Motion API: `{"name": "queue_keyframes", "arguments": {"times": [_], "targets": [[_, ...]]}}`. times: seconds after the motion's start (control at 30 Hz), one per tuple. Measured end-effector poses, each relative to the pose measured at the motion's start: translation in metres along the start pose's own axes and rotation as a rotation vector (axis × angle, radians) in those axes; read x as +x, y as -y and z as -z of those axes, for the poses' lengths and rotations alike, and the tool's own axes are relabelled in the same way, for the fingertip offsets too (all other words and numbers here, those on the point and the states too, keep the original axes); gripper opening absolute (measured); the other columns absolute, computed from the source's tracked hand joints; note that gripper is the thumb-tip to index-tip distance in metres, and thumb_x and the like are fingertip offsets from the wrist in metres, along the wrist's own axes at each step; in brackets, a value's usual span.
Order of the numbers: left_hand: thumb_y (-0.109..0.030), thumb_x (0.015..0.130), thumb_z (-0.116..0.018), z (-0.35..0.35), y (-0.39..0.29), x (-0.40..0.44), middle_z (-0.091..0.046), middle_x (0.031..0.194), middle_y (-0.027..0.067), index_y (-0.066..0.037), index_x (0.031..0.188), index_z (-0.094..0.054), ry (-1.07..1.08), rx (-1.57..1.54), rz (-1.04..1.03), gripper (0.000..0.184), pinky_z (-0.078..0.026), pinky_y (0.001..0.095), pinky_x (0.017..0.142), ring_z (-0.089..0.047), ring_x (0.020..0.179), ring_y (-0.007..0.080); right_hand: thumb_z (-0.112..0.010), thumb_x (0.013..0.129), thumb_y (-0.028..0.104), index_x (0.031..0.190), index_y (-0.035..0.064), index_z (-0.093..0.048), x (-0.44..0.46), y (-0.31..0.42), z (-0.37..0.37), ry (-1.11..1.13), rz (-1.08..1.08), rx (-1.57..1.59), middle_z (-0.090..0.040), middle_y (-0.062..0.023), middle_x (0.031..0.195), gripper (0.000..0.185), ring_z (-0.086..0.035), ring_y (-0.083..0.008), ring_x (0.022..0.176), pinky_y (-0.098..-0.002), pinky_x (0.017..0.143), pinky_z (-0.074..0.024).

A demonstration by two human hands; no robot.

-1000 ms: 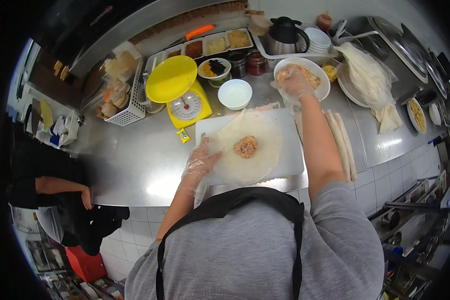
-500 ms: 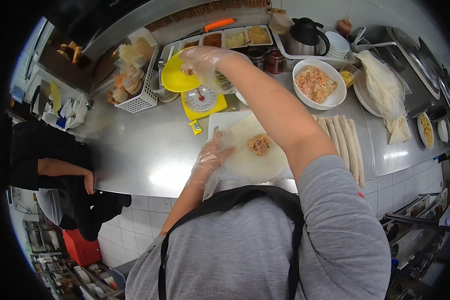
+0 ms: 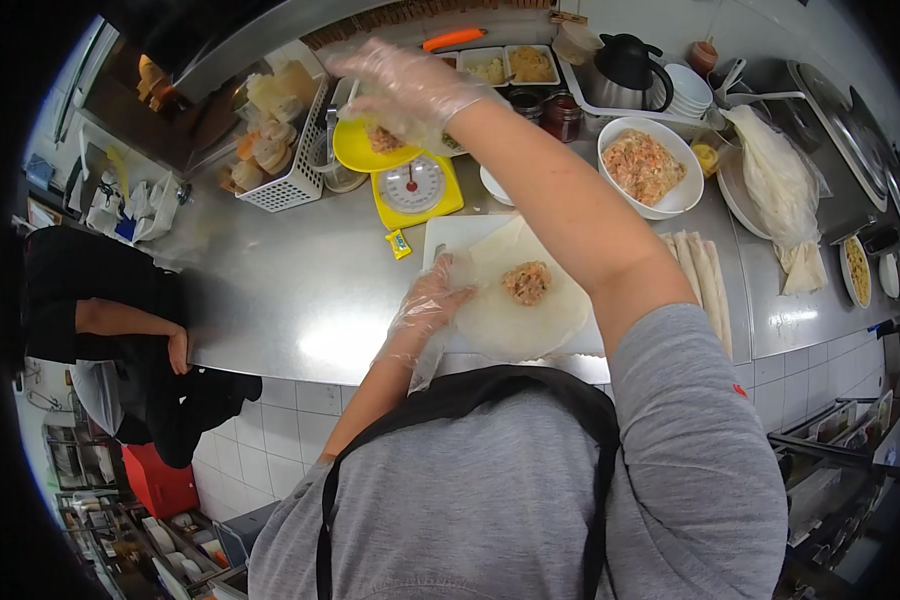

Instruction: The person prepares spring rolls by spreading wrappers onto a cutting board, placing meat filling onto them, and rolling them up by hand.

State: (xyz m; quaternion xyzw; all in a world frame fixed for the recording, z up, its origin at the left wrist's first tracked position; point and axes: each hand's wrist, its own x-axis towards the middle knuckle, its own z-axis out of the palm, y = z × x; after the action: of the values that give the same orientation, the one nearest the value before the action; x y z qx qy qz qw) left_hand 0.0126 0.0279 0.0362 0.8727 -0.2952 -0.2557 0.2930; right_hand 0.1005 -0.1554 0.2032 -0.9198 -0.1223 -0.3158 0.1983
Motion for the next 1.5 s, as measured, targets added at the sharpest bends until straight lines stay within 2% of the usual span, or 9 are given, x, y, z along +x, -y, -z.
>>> {"name": "queue_keyframes", "arguments": {"times": [0.3,0.43,0.5,0.7,0.87,0.97,1.03,1.37,1.5], "targets": [[-0.035,0.076,-0.068,-0.002,0.003,0.002,-0.054,0.122,0.0234,0.000,0.134,-0.036,-0.001,0.022,0.003,0.075,-0.042,0.0374,0.095,-0.053,0.112,0.0353,-0.062,0.081,0.042,0.114,0.0044,-0.058,-0.099,-0.048,0.047,-0.173,-0.093,0.118,-0.059,-0.0136,0.107,0.050,-0.058,-0.0258,0.099,-0.0354,0.087,-0.0451],[-0.029,0.076,-0.069,-0.002,-0.001,-0.001,-0.050,0.126,0.0255,0.000,0.131,-0.039,-0.031,-0.006,0.003,0.069,-0.042,0.0391,0.095,-0.052,0.112,0.0373,-0.066,0.080,0.033,0.107,0.0031,-0.059,-0.184,-0.048,0.051,0.138,-0.481,0.733,-0.063,-0.0137,0.097,0.041,-0.060,-0.0262,0.091,-0.0349,0.084,-0.0470],[-0.030,0.076,-0.069,0.001,-0.008,-0.003,-0.049,0.127,0.0258,0.000,0.131,-0.040,-0.015,0.007,0.025,0.068,-0.041,0.0390,0.096,-0.052,0.113,0.0373,-0.071,0.076,0.033,0.108,0.0052,-0.059,-0.218,-0.038,0.051,0.381,-0.518,0.479,-0.061,-0.0143,0.102,0.044,-0.058,-0.0271,0.097,-0.0358,0.089,-0.0445],[-0.036,0.077,-0.068,-0.004,0.001,0.011,-0.052,0.123,0.0243,-0.001,0.128,-0.044,-0.079,0.098,-0.063,0.067,-0.041,0.0387,0.096,-0.052,0.113,0.0358,-0.081,0.058,0.035,0.117,0.0083,-0.057,-0.269,0.014,0.024,0.285,-0.316,0.268,-0.056,-0.0145,0.111,0.069,-0.051,-0.0282,0.108,-0.0391,0.096,-0.0399],[-0.035,0.080,-0.066,-0.014,-0.001,0.027,-0.058,0.115,0.0229,0.001,0.125,-0.047,-0.184,0.330,-0.299,0.061,-0.042,0.0394,0.094,-0.054,0.110,0.0357,-0.078,0.062,0.019,0.117,0.0112,-0.058,-0.291,0.021,-0.015,0.346,-0.355,0.114,-0.057,-0.0139,0.109,0.060,-0.051,-0.0298,0.108,-0.0396,0.097,-0.0383],[-0.024,0.077,-0.067,-0.016,-0.004,0.031,-0.059,0.103,0.0203,-0.001,0.110,-0.054,-0.175,0.303,-0.301,0.042,-0.045,0.0441,0.085,-0.056,0.098,0.0364,-0.075,0.067,0.011,0.111,0.0076,-0.059,-0.302,0.002,-0.015,0.187,-0.334,0.321,-0.058,-0.0096,0.105,0.047,-0.054,-0.0244,0.103,-0.0355,0.090,-0.0438],[-0.020,0.077,-0.067,-0.016,-0.001,0.028,-0.060,0.101,0.0177,-0.004,0.111,-0.055,-0.228,0.228,-0.328,0.039,-0.045,0.0443,0.084,-0.056,0.098,0.0357,-0.072,0.075,0.013,0.107,0.0051,-0.056,-0.312,-0.004,-0.009,-0.142,-0.889,1.063,-0.058,-0.0056,0.102,0.037,-0.056,-0.0176,0.097,-0.0310,0.085,-0.0461],[-0.019,0.081,-0.066,-0.019,0.013,0.066,-0.059,0.103,0.0183,-0.001,0.104,-0.054,-0.407,0.041,-0.483,0.031,-0.045,0.0386,0.083,-0.057,0.094,0.0306,-0.067,0.083,0.017,0.110,0.0065,-0.050,-0.347,-0.009,0.018,-0.561,-1.252,1.307,-0.057,-0.0042,0.101,0.034,-0.056,-0.0118,0.092,-0.0276,0.083,-0.0489],[-0.021,0.079,-0.067,-0.006,-0.004,0.067,-0.061,0.096,0.0171,-0.001,0.102,-0.057,-0.324,-0.169,-0.181,0.031,-0.045,0.0370,0.082,-0.057,0.092,0.0297,-0.061,0.088,0.020,0.119,0.0053,-0.046,-0.343,-0.005,0.027,-0.695,-1.227,1.375,-0.055,-0.0069,0.113,0.038,-0.057,-0.0161,0.103,-0.0294,0.089,-0.0484]]}}
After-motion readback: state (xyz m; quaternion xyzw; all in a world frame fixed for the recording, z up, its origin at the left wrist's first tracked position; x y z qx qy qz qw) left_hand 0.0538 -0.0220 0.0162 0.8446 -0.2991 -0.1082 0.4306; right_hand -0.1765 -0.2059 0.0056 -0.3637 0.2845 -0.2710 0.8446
